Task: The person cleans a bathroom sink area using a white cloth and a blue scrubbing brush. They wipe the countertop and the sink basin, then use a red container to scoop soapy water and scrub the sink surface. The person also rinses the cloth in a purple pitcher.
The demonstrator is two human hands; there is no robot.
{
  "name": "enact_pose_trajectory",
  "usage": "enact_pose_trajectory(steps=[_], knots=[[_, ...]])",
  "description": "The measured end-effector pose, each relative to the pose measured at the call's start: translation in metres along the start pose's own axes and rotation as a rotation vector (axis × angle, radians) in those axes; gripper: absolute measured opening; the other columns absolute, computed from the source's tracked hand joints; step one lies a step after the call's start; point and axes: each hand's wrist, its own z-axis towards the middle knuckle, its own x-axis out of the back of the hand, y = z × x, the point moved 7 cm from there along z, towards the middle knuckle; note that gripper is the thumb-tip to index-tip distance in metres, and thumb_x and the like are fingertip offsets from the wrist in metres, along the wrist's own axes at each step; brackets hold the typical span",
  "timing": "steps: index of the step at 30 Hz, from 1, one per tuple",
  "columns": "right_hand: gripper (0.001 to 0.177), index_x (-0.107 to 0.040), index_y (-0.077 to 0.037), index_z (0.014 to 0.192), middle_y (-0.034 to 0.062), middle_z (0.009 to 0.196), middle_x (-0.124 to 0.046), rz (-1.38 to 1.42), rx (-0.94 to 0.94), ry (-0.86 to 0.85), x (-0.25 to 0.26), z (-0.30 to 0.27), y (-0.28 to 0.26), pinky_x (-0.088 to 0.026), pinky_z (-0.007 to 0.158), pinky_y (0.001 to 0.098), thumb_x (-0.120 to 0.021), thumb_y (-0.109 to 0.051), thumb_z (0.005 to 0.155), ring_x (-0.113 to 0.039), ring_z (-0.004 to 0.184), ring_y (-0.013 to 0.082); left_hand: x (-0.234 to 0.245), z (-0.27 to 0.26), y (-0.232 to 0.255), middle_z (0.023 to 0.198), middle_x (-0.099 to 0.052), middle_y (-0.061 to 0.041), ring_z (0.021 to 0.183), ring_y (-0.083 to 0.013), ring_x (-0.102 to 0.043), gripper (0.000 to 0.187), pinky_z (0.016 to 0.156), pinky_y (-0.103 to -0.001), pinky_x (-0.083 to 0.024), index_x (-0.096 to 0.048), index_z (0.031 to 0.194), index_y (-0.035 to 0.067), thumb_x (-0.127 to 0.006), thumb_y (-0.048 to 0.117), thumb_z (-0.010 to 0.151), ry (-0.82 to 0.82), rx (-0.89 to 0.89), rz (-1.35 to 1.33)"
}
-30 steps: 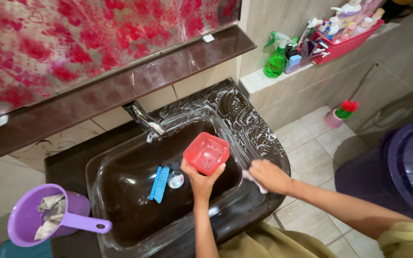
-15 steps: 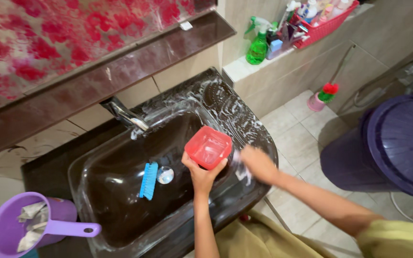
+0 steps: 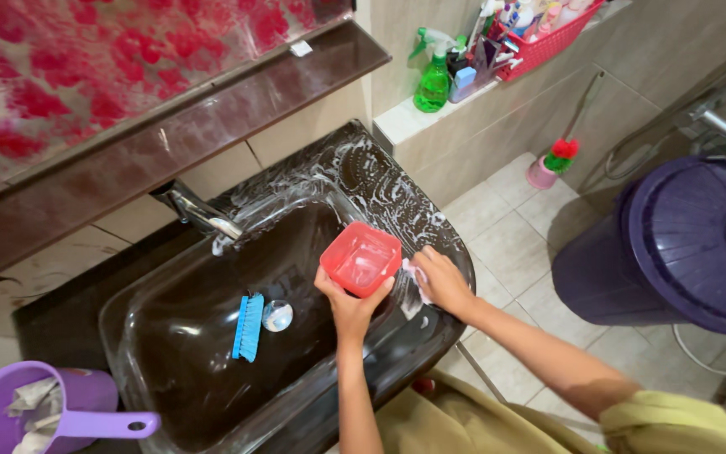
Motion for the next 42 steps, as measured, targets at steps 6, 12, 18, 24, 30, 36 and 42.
enact_pose_trajectory(steps=[6, 12, 18, 24, 30, 36, 42], knots=[[0.019, -0.052, -0.005, 0.086, 0.0180, 0.087, -0.056, -0.171, -0.023, -0.188, -0.016, -0.021, 0.038, -0.045, 0.070, 0.0517, -0.063, -0.016, 0.095, -0.057, 0.082, 0.0405, -0.020, -0.001, 0.002, 0.142, -0.046, -0.018, 0.128, -0.0237, -0.052, 0.103, 0.108, -0.040, -0.046, -0.025, 0.143, 0.001, -0.095, 0.017, 0.070, -0.037, -0.024, -0.011], [0.007, -0.056, -0.007, 0.091, 0.0172, 0.089, -0.057, -0.151, 0.148, -0.051, -0.004, -0.006, 0.042, -0.045, 0.070, 0.0497, -0.058, -0.008, 0.084, -0.057, 0.085, 0.0404, -0.021, -0.007, 0.006, 0.141, -0.049, -0.018, 0.126, -0.0239, -0.054, 0.107, 0.108, -0.039, -0.046, -0.022, 0.147, 0.001, -0.095, 0.020, 0.071, -0.059, 0.011, 0.010], [0.011, -0.055, -0.006, 0.089, 0.0177, 0.086, -0.055, -0.193, 0.001, -0.119, 0.004, -0.002, 0.074, -0.045, 0.070, 0.0498, -0.064, -0.011, 0.086, -0.056, 0.082, 0.0394, -0.016, -0.001, 0.014, 0.143, -0.047, -0.018, 0.129, -0.0249, -0.053, 0.108, 0.110, -0.040, -0.045, -0.022, 0.147, 0.001, -0.095, 0.020, 0.070, -0.047, -0.046, 0.051], [0.014, -0.054, -0.006, 0.088, 0.0169, 0.085, -0.054, -0.119, 0.166, -0.116, 0.005, -0.019, 0.039, -0.045, 0.072, 0.0488, -0.066, -0.012, 0.084, -0.057, 0.085, 0.0381, -0.023, -0.001, 0.011, 0.144, -0.045, -0.019, 0.131, -0.0255, -0.050, 0.108, 0.111, -0.041, -0.042, -0.022, 0.146, 0.000, -0.095, 0.019, 0.069, -0.066, -0.052, 0.022], [0.014, -0.059, -0.005, 0.098, 0.0195, 0.097, -0.056, -0.258, -0.116, 0.135, 0.011, 0.014, 0.090, -0.045, 0.078, 0.0507, -0.065, -0.013, 0.088, -0.055, 0.091, 0.0406, -0.025, 0.003, 0.014, 0.142, -0.048, -0.017, 0.128, -0.0242, -0.054, 0.105, 0.110, -0.039, -0.046, -0.023, 0.146, 0.001, -0.095, 0.020, 0.072, -0.087, -0.025, 0.030], [0.040, -0.054, 0.000, 0.130, 0.0294, 0.115, -0.057, 0.028, -0.477, 0.199, -0.001, -0.027, 0.104, -0.050, 0.085, 0.0539, -0.055, -0.025, 0.099, -0.059, 0.101, 0.0489, -0.018, 0.005, 0.020, 0.143, -0.048, -0.019, 0.128, -0.0254, -0.053, 0.108, 0.109, -0.040, -0.045, -0.022, 0.147, 0.000, -0.095, 0.018, 0.070, -0.068, -0.061, 0.066], [0.052, -0.066, 0.003, 0.118, 0.0269, 0.100, -0.072, 0.154, -0.658, 0.086, -0.021, -0.036, 0.164, -0.055, 0.080, 0.0424, -0.059, -0.047, 0.104, -0.072, 0.088, 0.0358, -0.018, 0.012, 0.005, 0.141, -0.050, -0.018, 0.126, -0.0249, -0.056, 0.109, 0.107, -0.040, -0.049, -0.022, 0.147, 0.001, -0.096, 0.021, 0.069, -0.079, -0.018, 0.066]])
